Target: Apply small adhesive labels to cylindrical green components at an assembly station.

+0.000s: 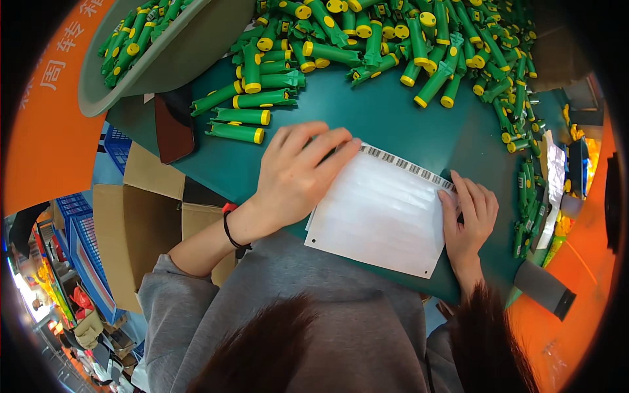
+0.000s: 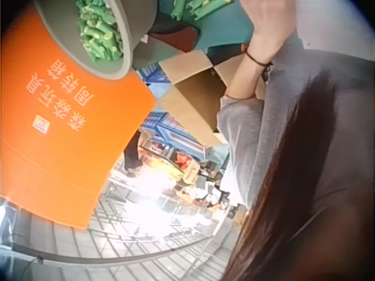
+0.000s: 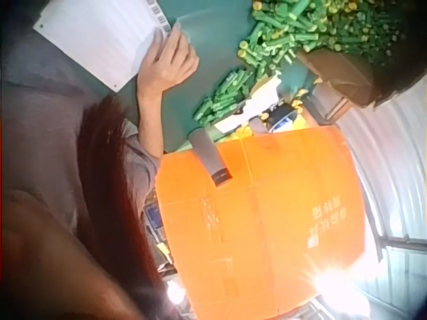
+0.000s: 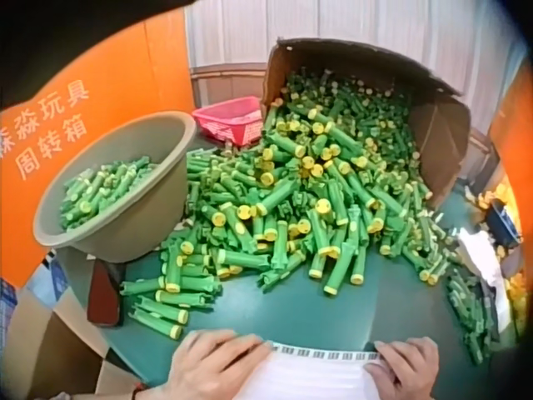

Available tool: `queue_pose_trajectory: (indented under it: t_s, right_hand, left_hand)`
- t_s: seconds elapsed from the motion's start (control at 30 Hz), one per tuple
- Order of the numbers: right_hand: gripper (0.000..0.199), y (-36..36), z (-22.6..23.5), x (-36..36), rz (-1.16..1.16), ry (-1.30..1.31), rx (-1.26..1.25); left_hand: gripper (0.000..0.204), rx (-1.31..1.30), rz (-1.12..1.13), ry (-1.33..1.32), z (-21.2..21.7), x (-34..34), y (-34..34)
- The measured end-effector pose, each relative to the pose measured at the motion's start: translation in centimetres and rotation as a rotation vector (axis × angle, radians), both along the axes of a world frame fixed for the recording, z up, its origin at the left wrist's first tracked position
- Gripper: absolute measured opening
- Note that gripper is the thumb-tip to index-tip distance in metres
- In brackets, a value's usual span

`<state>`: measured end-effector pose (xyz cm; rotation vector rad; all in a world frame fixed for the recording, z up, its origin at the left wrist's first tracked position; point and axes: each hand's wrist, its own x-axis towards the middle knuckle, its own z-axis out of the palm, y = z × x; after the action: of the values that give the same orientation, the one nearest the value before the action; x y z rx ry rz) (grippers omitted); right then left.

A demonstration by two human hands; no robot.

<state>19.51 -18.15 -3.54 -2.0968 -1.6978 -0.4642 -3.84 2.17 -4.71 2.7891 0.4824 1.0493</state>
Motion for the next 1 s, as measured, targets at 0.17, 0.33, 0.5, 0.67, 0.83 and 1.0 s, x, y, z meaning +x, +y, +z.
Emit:
queue_pose_trajectory:
  t_s: [0.17,0.33,0.5,0.67,0.83,1.0]
  right_hand:
    - [0.038,0.1,0.0,0.0,0.013,0.0,-0.01]
    - [0.039,0.2,0.7,-0.2,0.057,0.04,-0.041]
    - [0.032,6.9,3.6,3.2,0.085,0.333,0.112]
    - [0.059,12.6,4.0,1.2,-0.128,0.251,-0.108]
    - [0.041,12.5,2.2,2.4,-0.226,0.288,-0.161]
    - [0.037,8.4,3.2,2.4,0.006,0.695,0.07]
  left_hand:
    - [0.028,0.093,-0.001,0.001,0.2,-0.1,0.1]
    - [0.026,0.01,-0.054,0.004,0.7,0.2,0.0]
    - [0.022,-0.299,-0.073,-0.15,0.5,0.3,-0.2]
    - [0.021,-0.381,-0.055,-0.215,1.2,0.3,-0.2]
    - [0.02,-0.4,-0.079,-0.273,1.9,0.2,-0.3]
    - [0.018,-0.783,-0.1,-0.359,4.7,0.4,-1.6]
